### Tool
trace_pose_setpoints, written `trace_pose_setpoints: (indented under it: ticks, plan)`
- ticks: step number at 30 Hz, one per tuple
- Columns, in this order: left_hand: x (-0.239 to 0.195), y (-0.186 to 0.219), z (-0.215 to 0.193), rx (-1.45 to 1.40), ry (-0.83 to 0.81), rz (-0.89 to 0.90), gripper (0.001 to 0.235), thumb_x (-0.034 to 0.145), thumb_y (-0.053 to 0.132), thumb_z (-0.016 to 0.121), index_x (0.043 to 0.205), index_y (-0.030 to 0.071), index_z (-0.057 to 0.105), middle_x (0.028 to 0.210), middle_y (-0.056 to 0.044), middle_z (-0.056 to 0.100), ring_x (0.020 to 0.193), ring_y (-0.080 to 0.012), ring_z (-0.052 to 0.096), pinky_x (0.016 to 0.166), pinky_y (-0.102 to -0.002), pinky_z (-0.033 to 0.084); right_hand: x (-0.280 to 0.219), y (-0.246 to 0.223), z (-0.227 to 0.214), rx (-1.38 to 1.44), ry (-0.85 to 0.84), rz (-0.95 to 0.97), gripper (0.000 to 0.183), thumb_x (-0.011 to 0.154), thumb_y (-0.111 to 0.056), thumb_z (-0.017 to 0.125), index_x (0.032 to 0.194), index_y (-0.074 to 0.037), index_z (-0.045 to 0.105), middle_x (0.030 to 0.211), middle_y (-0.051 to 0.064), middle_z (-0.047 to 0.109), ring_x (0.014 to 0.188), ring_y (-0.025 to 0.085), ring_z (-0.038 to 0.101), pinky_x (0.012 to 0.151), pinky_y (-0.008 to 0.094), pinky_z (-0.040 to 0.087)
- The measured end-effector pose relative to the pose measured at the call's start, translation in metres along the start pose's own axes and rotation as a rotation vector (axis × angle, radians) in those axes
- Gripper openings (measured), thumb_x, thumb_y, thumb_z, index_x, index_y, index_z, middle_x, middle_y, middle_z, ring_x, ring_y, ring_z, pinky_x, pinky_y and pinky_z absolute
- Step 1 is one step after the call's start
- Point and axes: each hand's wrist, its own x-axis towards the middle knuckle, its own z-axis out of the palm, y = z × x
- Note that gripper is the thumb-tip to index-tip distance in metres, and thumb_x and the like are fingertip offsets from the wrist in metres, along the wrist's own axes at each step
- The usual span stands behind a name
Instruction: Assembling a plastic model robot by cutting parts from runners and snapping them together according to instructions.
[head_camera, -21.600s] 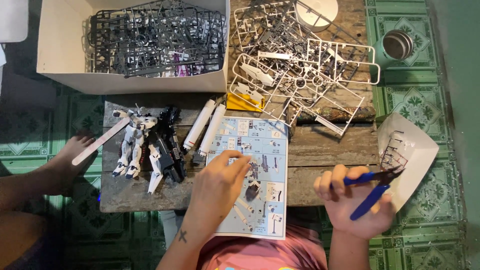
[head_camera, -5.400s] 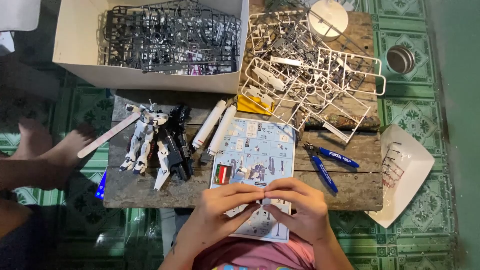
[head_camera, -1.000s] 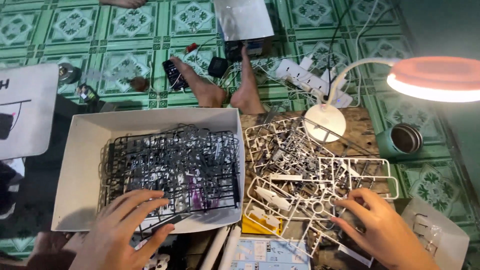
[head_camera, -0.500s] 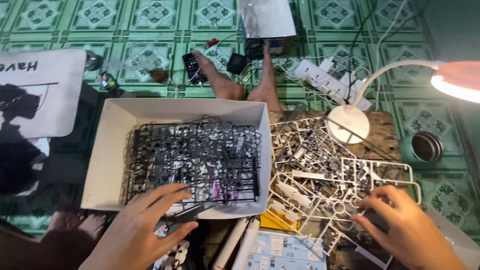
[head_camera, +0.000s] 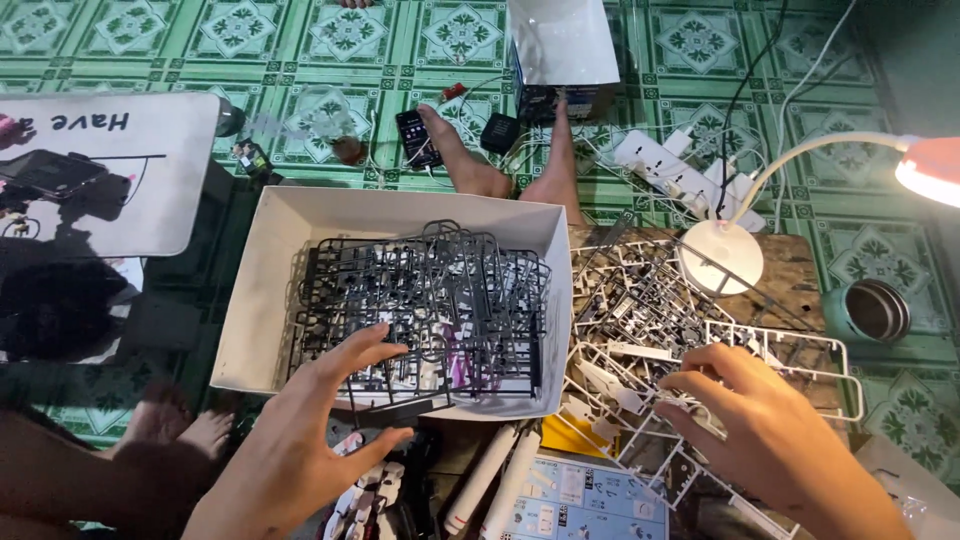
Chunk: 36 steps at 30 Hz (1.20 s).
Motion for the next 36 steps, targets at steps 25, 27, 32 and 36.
trace_pose_setpoints:
  ticks: [25, 27, 32, 36]
  plan:
    - [-0.005, 0.011, 0.000, -0.141, 0.139, 0.160, 0.146, 0.086, 0.016, 0.099, 0.176, 0.018, -0.016, 0.161, -0.011, 0.073, 0.153, -0.0341, 0.067, 0.130, -0.068, 0.030, 0.008, -0.016, -0.002, 0.050, -0.018, -0.003, 0.026, 0.094, -0.034, 0.085, 0.115, -0.019, 0.080, 0.122, 0.005, 0.074, 0.095, 0.027, 0.080, 0.085, 0.044, 0.067]
    - [-0.004, 0.013, 0.000, -0.187, 0.109, 0.122, 0.149, 0.085, 0.019, 0.099, 0.176, 0.019, -0.018, 0.160, -0.010, 0.074, 0.153, -0.0344, 0.066, 0.131, -0.070, 0.024, 0.008, -0.016, -0.004, 0.108, -0.016, -0.009, 0.026, 0.093, -0.031, 0.085, 0.115, -0.018, 0.081, 0.119, 0.005, 0.076, 0.093, 0.024, 0.081, 0.084, 0.042, 0.068]
    - [0.000, 0.019, 0.001, -0.172, 0.091, 0.179, 0.147, 0.086, 0.020, 0.100, 0.177, 0.018, -0.017, 0.162, -0.012, 0.073, 0.155, -0.0366, 0.063, 0.132, -0.074, 0.019, 0.003, -0.015, -0.003, 0.086, -0.034, 0.006, 0.027, 0.093, -0.036, 0.085, 0.115, -0.020, 0.081, 0.119, 0.004, 0.075, 0.096, 0.026, 0.080, 0.083, 0.044, 0.068]
    - [0.003, 0.021, 0.001, -0.183, 0.068, 0.222, 0.143, 0.089, 0.016, 0.098, 0.178, 0.023, -0.015, 0.161, -0.014, 0.073, 0.155, -0.0375, 0.063, 0.133, -0.072, 0.023, 0.003, -0.018, -0.005, 0.120, 0.002, -0.016, 0.026, 0.094, -0.033, 0.085, 0.114, -0.018, 0.079, 0.118, 0.005, 0.075, 0.093, 0.028, 0.078, 0.083, 0.045, 0.065]
